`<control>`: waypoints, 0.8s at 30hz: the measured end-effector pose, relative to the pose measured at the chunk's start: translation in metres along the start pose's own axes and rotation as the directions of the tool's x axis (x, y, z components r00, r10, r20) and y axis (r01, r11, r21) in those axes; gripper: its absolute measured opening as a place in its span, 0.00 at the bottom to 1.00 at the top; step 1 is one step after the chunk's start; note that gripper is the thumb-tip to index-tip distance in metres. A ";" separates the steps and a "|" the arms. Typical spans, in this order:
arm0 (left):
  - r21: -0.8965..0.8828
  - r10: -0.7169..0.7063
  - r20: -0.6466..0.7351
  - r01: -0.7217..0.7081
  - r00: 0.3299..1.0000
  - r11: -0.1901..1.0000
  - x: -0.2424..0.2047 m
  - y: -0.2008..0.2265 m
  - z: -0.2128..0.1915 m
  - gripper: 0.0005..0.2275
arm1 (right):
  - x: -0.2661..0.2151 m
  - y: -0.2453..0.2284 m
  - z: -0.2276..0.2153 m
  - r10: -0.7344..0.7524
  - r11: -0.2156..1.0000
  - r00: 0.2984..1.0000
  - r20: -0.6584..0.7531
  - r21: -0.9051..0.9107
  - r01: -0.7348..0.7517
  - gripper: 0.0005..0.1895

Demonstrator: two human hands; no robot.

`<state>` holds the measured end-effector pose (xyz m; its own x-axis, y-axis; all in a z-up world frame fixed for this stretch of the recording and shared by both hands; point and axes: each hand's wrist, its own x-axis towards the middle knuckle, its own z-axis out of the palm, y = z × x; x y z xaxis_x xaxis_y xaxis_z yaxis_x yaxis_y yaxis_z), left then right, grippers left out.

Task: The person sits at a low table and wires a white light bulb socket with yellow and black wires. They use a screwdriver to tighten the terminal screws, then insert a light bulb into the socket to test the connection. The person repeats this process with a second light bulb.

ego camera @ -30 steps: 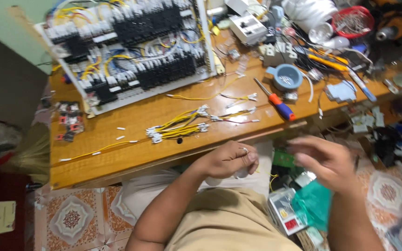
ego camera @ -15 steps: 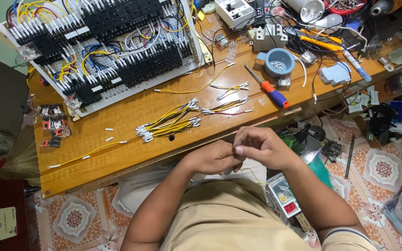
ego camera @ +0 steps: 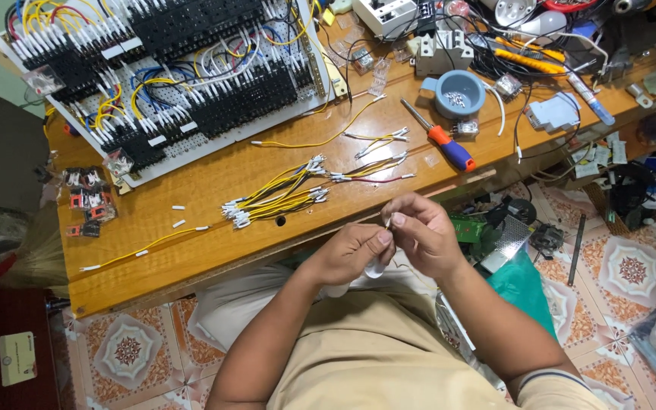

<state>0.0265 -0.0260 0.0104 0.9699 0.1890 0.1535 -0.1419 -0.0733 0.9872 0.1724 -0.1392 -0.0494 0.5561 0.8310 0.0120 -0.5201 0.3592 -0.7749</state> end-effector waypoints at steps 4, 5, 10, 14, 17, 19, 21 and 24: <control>-0.188 -0.018 0.090 0.035 0.996 0.982 -0.002 -0.011 0.000 0.22 | 0.004 -0.012 -0.007 -0.014 0.992 0.983 0.181 -0.122 0.036 0.12; -0.223 -0.005 0.118 0.031 0.993 0.974 -0.001 -0.010 0.000 0.22 | 0.003 -0.015 -0.008 -0.023 0.987 0.976 0.215 -0.147 0.056 0.07; -0.264 -0.008 0.123 0.040 0.992 0.964 0.001 -0.005 -0.002 0.22 | 0.004 -0.028 0.001 -0.060 0.969 0.957 0.284 -0.213 0.124 0.05; -0.216 -0.009 0.123 0.036 0.992 0.976 0.002 -0.002 -0.002 0.21 | 0.004 -0.024 -0.005 -0.093 0.965 0.950 0.298 -0.206 0.159 0.05; -0.211 0.043 0.097 -0.021 0.994 0.977 0.001 0.000 0.000 0.21 | 0.002 -0.027 -0.006 -0.084 0.957 0.950 0.299 -0.241 0.160 0.05; -0.268 0.068 0.040 -0.054 0.997 0.962 0.003 -0.020 0.002 0.20 | 0.005 -0.042 -0.002 -0.106 0.917 0.964 0.245 -0.351 0.190 0.09; -0.319 0.090 -0.020 -0.091 0.996 0.943 0.004 -0.027 0.003 0.21 | 0.015 -0.057 -0.009 -0.133 0.864 0.972 0.196 -0.458 0.211 0.14; -0.342 0.187 -0.164 -0.234 0.969 0.910 0.003 -0.024 0.004 0.20 | 0.036 -0.081 -0.023 -0.524 0.306 0.828 0.197 -0.864 0.399 0.16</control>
<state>0.0333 -0.0275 -0.0135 0.8805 0.3301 0.3403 -0.4234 0.2245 0.8777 0.2495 -0.1482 -0.0006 0.6054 0.5838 0.5410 0.6235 0.0745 -0.7782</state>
